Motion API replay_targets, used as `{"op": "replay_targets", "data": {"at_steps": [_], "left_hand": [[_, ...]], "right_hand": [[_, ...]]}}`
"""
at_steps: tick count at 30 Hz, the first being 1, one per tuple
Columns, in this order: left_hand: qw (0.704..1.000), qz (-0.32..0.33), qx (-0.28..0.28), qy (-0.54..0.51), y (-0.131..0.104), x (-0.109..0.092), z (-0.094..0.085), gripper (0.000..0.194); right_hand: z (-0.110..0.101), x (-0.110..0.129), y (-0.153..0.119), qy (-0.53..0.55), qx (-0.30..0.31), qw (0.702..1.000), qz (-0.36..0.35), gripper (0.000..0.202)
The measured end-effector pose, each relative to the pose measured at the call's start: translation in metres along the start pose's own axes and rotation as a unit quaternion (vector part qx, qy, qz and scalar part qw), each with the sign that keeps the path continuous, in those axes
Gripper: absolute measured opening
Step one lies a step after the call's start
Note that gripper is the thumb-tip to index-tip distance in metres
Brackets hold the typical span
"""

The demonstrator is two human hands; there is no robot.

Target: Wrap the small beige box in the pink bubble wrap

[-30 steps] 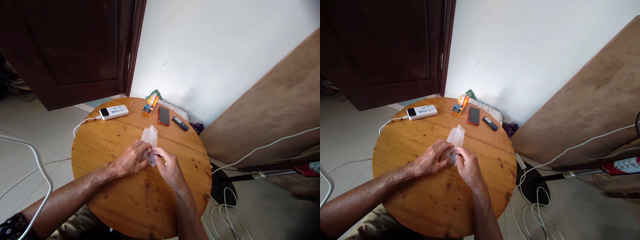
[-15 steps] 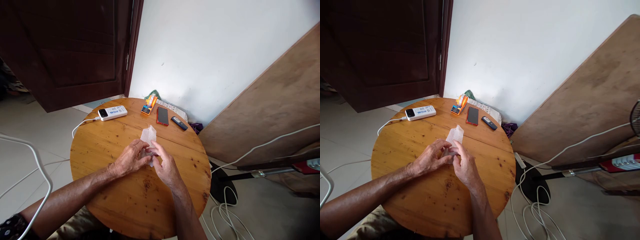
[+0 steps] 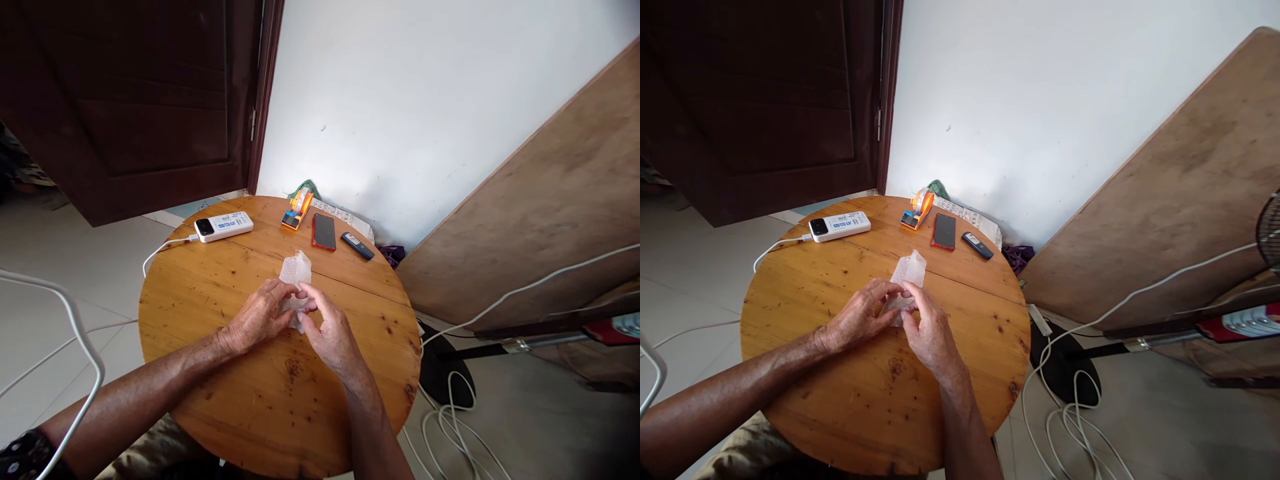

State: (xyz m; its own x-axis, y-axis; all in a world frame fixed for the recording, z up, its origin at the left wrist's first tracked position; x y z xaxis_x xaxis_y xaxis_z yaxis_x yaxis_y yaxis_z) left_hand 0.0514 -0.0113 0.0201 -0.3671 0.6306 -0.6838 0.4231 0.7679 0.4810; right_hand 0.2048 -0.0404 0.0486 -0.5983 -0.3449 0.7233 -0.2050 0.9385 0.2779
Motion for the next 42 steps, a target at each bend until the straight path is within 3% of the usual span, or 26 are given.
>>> {"op": "replay_targets", "data": {"at_steps": [19, 26, 35, 42], "left_hand": [[1.000, 0.000, 0.003, 0.020, -0.001, 0.002, 0.000, 0.034], [1.000, 0.006, 0.012, 0.024, 0.000, 0.003, 0.000, 0.027], [0.999, 0.026, 0.016, 0.032, 0.001, 0.003, 0.000, 0.022], [0.998, 0.041, 0.013, 0.038, 0.001, 0.001, -0.002, 0.011]], "right_hand": [[-0.005, -0.001, 0.000, 0.005, -0.028, 1.000, 0.000, 0.048], [-0.012, -0.011, 0.000, -0.017, -0.023, 0.999, 0.029, 0.028], [-0.015, -0.006, 0.000, -0.009, -0.047, 0.998, 0.026, 0.019], [-0.014, -0.020, -0.003, -0.061, 0.065, 0.991, 0.105, 0.012]]}}
Point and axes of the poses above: each hand's wrist, its own y-axis towards the middle knuckle, its own z-axis out of the palm, x = y × z, the point moved 3 cm from there along y, towards the middle knuckle, and after that the axes turned 5 degrees about z, right-handed, at the moved point
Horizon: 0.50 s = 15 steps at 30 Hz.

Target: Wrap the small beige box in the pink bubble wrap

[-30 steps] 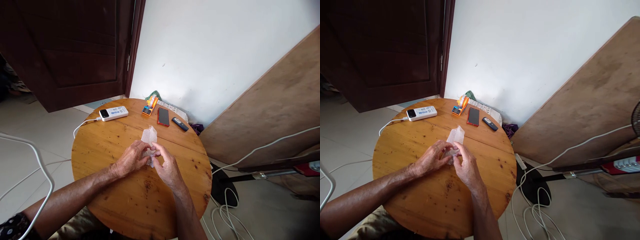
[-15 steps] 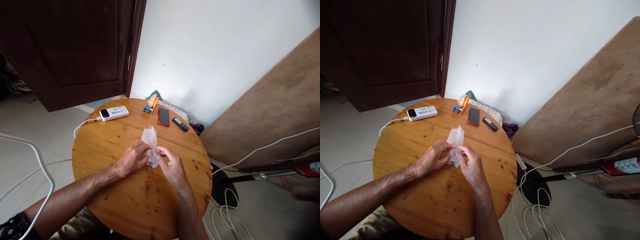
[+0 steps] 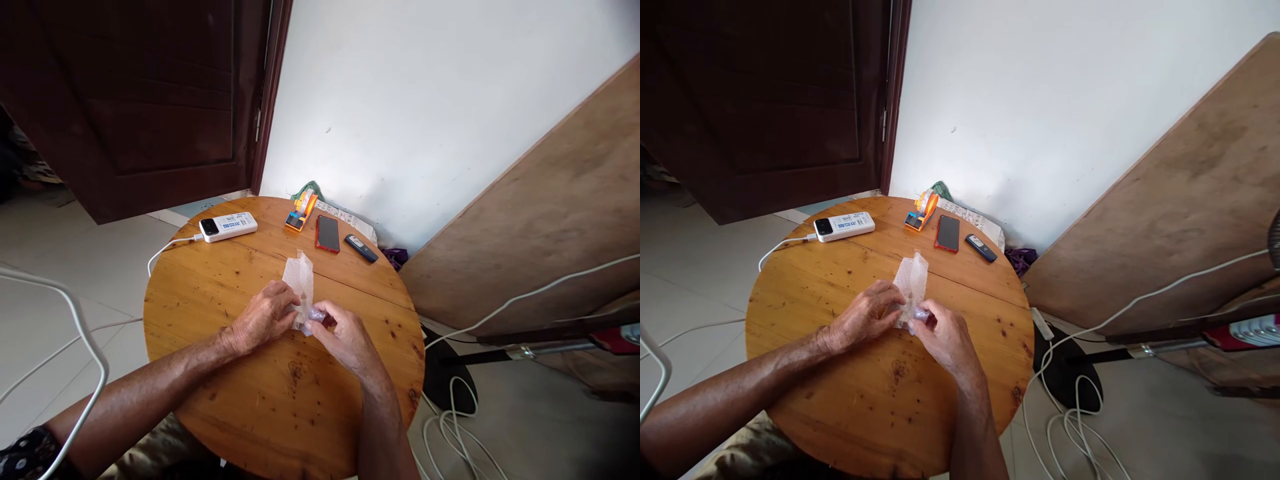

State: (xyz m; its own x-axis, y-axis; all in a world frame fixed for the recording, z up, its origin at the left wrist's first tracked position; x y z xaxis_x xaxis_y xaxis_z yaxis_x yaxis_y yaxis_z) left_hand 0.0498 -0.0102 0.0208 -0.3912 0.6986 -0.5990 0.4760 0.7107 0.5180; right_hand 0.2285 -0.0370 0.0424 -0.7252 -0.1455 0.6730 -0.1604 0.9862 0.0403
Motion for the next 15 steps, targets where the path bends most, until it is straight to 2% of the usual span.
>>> {"op": "replay_targets", "data": {"at_steps": [3, 8, 15], "left_hand": [[1.000, 0.003, -0.002, -0.003, 0.000, -0.001, 0.000, 0.011], [1.000, 0.003, -0.006, -0.005, 0.000, -0.002, 0.000, 0.012], [1.000, 0.004, -0.004, 0.000, 0.001, -0.002, -0.001, 0.013]], "right_hand": [[0.001, 0.002, 0.000, -0.008, -0.014, 1.000, -0.002, 0.007], [-0.001, 0.008, 0.000, 0.011, -0.034, 0.999, -0.036, 0.013], [0.000, 0.012, 0.000, 0.014, -0.093, 0.993, -0.067, 0.016]]}}
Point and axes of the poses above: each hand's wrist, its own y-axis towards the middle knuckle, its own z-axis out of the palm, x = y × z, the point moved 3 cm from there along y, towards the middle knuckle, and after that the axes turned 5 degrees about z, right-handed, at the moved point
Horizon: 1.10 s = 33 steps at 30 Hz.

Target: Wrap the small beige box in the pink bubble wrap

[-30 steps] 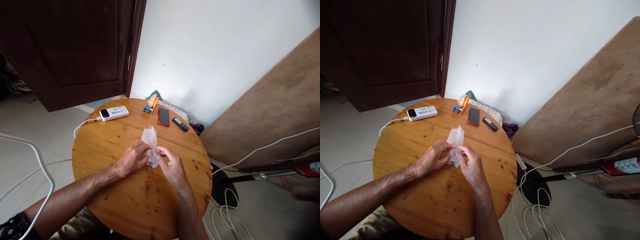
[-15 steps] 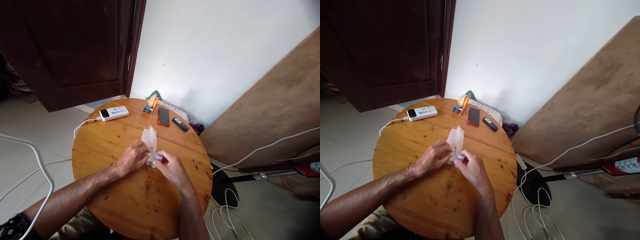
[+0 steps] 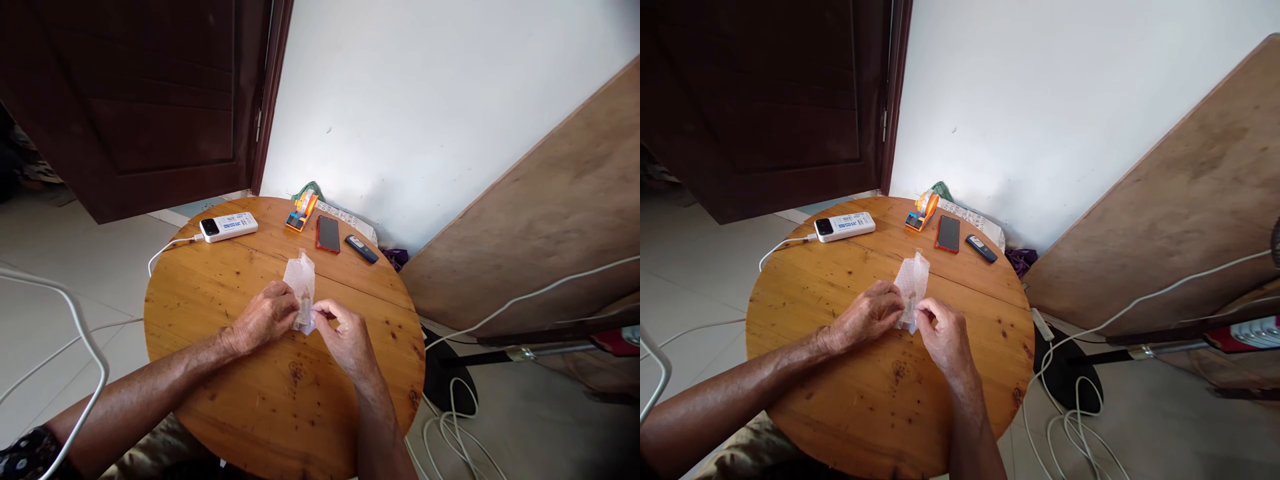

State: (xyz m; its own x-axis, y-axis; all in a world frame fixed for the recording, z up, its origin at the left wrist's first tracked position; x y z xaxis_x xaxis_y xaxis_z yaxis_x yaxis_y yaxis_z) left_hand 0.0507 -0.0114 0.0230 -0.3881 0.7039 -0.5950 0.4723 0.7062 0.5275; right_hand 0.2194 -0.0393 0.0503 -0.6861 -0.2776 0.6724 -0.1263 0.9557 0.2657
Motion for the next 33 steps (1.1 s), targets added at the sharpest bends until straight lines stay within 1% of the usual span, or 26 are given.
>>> {"op": "replay_targets", "data": {"at_steps": [4, 8, 12, 19, 23, 26, 29, 33], "left_hand": [[1.000, 0.009, -0.002, -0.006, -0.001, 0.000, 0.000, 0.013], [1.000, 0.007, 0.005, -0.010, -0.002, 0.001, 0.001, 0.012], [1.000, -0.003, 0.013, -0.018, -0.001, 0.002, 0.000, 0.012], [0.999, -0.026, 0.020, -0.010, 0.000, 0.002, 0.000, 0.012], [0.999, -0.045, 0.014, 0.000, 0.000, 0.003, 0.001, 0.018], [0.999, -0.039, 0.018, -0.003, 0.000, 0.003, 0.002, 0.023], [0.999, -0.019, 0.027, -0.008, 0.000, 0.003, 0.002, 0.021], [1.000, -0.001, 0.024, 0.000, -0.001, 0.002, 0.002, 0.014]], "right_hand": [[0.006, 0.002, 0.000, -0.003, -0.005, 1.000, -0.008, 0.018], [0.011, 0.003, 0.001, 0.006, 0.021, 1.000, -0.004, 0.018], [0.009, 0.005, -0.001, 0.028, 0.044, 0.999, 0.001, 0.017], [0.005, 0.005, -0.004, 0.041, 0.077, 0.996, 0.010, 0.029], [0.006, 0.002, -0.003, 0.047, 0.058, 0.997, 0.012, 0.030], [0.009, 0.000, -0.003, 0.056, 0.054, 0.997, 0.019, 0.032], [0.013, -0.001, -0.002, 0.043, 0.044, 0.998, 0.023, 0.031], [0.014, -0.001, -0.001, 0.002, 0.023, 0.999, 0.032, 0.026]]}}
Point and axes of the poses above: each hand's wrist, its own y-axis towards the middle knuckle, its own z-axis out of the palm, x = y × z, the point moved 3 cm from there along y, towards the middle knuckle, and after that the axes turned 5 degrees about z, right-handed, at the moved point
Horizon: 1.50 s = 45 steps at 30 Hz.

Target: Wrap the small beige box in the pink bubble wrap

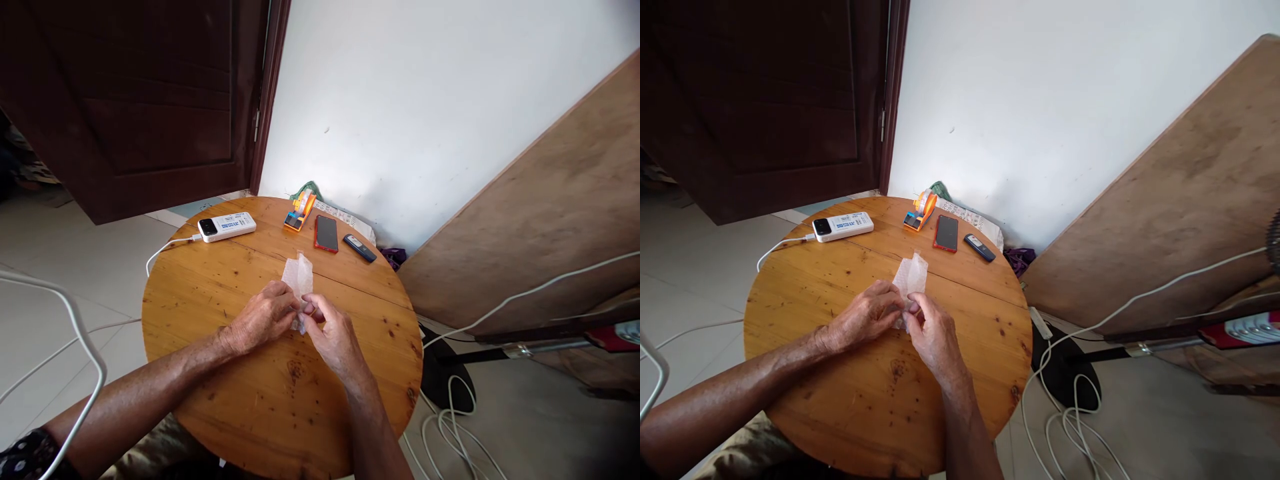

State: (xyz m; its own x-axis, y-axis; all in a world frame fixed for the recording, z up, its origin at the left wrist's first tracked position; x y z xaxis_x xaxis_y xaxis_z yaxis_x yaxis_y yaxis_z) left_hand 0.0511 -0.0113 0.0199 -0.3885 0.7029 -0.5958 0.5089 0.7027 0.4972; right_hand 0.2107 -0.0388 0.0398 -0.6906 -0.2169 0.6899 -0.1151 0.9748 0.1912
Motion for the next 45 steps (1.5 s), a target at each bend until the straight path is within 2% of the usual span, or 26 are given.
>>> {"op": "replay_targets", "data": {"at_steps": [8, 15, 23, 29, 36, 45], "left_hand": [[1.000, 0.007, -0.006, 0.013, 0.000, -0.001, -0.002, 0.012], [1.000, 0.015, -0.009, 0.017, -0.001, 0.000, -0.001, 0.012], [1.000, 0.005, 0.000, 0.011, 0.000, -0.002, -0.002, 0.014], [1.000, 0.006, 0.001, 0.011, 0.000, -0.002, -0.002, 0.013], [1.000, 0.003, 0.004, 0.004, 0.000, -0.002, -0.003, 0.012], [1.000, 0.008, 0.005, 0.009, 0.000, -0.001, -0.002, 0.012]], "right_hand": [[-0.019, -0.002, 0.001, -0.007, -0.046, 0.999, -0.003, 0.016], [-0.016, -0.002, 0.000, -0.011, -0.026, 1.000, 0.002, 0.018], [-0.015, 0.005, -0.002, 0.001, 0.055, 0.998, -0.004, 0.011], [-0.016, 0.005, -0.002, -0.004, 0.050, 0.999, -0.006, 0.013], [-0.016, 0.007, -0.002, -0.010, 0.061, 0.998, -0.018, 0.004], [-0.014, -0.002, -0.002, -0.008, 0.031, 0.999, -0.011, 0.017]]}}
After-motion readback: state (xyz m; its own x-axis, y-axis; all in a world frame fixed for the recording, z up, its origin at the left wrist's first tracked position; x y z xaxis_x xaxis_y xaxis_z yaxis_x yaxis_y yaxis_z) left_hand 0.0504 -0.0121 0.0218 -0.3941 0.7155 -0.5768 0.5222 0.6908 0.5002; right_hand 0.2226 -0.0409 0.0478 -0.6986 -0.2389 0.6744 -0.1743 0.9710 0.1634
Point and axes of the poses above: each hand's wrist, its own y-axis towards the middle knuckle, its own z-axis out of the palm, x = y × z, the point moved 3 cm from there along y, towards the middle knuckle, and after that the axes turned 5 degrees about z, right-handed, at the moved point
